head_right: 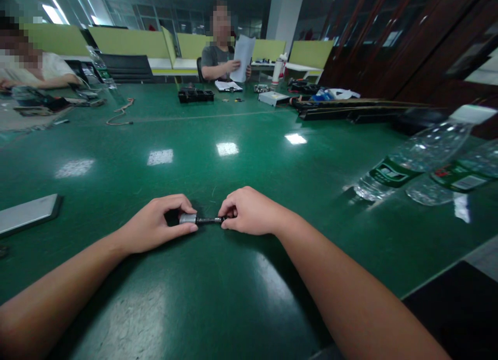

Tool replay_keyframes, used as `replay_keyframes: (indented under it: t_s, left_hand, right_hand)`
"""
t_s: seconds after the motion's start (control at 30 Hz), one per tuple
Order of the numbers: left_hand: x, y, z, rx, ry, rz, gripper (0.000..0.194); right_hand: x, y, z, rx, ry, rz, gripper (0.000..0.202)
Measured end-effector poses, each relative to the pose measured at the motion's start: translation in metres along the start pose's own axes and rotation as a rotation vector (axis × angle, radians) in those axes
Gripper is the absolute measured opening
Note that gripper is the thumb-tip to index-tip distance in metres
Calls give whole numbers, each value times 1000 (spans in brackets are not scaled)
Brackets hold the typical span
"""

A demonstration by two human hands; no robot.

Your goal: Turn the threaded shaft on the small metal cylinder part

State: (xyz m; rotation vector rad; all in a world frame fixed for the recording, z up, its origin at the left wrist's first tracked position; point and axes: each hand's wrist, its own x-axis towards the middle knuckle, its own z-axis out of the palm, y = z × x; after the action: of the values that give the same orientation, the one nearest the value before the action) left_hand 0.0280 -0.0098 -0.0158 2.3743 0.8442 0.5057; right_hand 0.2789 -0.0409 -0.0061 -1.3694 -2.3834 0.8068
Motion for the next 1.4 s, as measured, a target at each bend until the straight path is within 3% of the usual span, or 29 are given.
replay_keyframes:
  t_s: [0.2,0.67,1.0,1.4]
  left_hand:
    - [-2,-2,-1,-5,-5,-1,24]
    - [0,1,-1,-5,-14,-30,24]
    - [1,1,1,75,-37,33,23]
    - [1,2,0,94,-41,36,23]
  right_hand:
    - [-4,5,-13,-51,-22,105,15]
    - [-1,1,-4,68,-20,77,15]
    - [12,-24,31,-1,197,-73,14]
    - [12,-22,31,15,191,-90,16]
